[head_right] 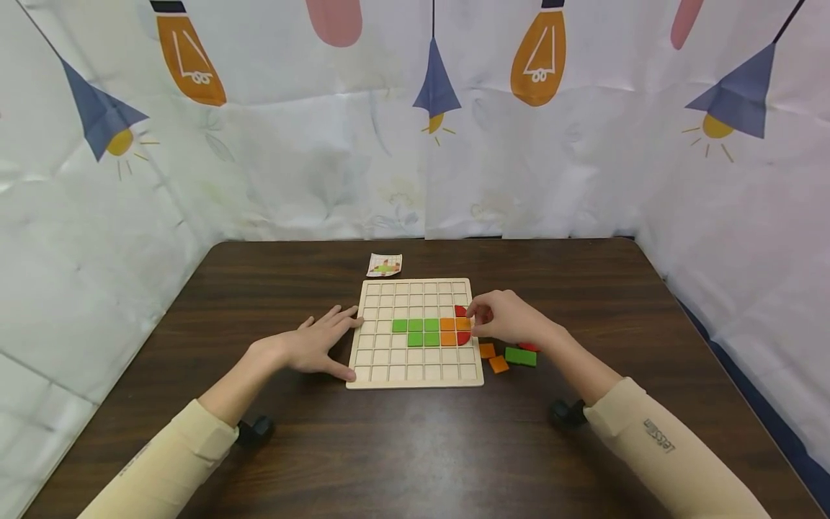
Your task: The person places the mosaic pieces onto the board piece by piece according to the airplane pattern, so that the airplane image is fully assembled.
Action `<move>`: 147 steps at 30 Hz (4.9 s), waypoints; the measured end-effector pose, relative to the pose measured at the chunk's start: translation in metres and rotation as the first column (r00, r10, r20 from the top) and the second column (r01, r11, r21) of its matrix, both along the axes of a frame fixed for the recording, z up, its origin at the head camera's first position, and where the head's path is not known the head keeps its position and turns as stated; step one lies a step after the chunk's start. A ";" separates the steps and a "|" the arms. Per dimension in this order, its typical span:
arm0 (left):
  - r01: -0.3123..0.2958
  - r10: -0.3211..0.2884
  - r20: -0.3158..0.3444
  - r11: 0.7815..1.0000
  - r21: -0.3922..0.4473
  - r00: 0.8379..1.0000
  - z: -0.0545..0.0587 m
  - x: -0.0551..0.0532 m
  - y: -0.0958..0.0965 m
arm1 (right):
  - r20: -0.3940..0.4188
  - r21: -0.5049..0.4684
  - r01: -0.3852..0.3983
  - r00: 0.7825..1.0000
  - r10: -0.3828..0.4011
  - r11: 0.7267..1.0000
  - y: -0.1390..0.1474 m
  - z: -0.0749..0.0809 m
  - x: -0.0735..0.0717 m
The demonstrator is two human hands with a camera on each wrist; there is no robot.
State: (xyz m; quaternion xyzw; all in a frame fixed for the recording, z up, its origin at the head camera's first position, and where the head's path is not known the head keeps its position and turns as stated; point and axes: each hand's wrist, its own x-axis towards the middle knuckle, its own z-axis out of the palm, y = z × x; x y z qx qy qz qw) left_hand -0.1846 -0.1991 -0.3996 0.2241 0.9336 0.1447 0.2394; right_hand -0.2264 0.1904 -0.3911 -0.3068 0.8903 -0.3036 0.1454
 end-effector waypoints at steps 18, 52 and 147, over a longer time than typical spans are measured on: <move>-0.005 0.005 0.001 1.000 0.000 1.000 0.000 0.002 0.001 | 0.040 0.008 0.050 0.998 -0.050 0.999 0.040 -0.009 0.023; -0.004 0.004 -0.001 1.000 -0.009 1.000 0.000 0.001 0.001 | 0.039 0.031 0.087 0.995 -0.088 0.996 0.061 -0.016 0.038; -0.002 0.002 -0.005 1.000 -0.004 1.000 0.000 0.002 0.002 | 0.002 -0.061 0.049 0.999 -0.049 0.997 -0.011 -0.009 -0.007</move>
